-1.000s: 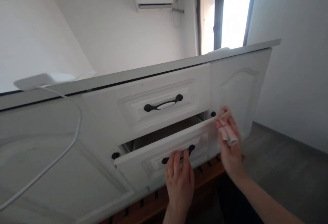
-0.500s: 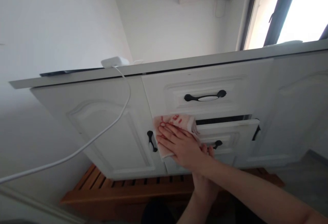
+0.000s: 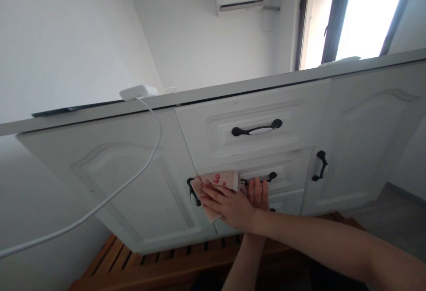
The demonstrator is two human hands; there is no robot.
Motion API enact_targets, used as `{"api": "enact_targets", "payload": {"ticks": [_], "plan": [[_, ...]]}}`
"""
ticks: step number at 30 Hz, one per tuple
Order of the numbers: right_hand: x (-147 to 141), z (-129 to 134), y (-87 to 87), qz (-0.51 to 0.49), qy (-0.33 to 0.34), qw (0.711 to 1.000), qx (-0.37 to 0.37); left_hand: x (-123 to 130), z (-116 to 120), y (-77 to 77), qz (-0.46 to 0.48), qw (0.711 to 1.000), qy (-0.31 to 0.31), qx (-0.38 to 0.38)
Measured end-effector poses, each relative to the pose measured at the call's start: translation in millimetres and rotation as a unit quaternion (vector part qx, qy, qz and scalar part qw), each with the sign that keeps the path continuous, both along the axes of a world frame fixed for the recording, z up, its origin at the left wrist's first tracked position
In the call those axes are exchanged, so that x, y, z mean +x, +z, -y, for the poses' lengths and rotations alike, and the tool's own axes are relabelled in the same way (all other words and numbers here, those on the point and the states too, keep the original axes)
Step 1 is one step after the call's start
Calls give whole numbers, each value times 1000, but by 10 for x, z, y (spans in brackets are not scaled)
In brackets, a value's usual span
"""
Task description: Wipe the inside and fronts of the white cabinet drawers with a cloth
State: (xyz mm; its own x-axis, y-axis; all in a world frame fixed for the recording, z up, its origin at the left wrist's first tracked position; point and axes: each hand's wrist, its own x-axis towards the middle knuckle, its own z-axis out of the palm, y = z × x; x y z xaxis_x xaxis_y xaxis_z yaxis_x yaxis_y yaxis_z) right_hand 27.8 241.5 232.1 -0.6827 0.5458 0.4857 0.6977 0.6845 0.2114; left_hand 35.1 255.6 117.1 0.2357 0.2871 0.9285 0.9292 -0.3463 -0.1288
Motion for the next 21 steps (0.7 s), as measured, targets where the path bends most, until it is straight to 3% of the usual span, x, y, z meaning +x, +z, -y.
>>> {"api": "enact_targets", "payload": {"ticks": [3,7,11,13,15,18,19,20,21], "plan": [[29,-103,144,-10,6,997,76,7,41,-33,-7,999,-9,-39],[-45,-320,294,75,44,981,174,-21,126,-20,3,997,-22,-75],[-131,-400,145,170,7,956,237,-103,232,-164,-12,992,-18,-127],[-117,-377,-57,248,-15,927,282,-174,416,-396,-40,985,-22,-166],[-71,-328,-293,316,-28,897,308,-262,727,-751,-76,978,-44,-188],[-21,-281,-540,333,-12,903,272,-422,1306,-1415,-134,955,-26,-263],[-25,-287,-557,317,0,914,254,-479,1481,-1627,-128,937,-5,-326],[-41,-306,-534,283,4,929,237,-535,1632,-1813,-132,897,-3,-421],[-64,-336,-476,234,3,946,224,-589,1752,-1965,-157,832,-19,-533]]}}
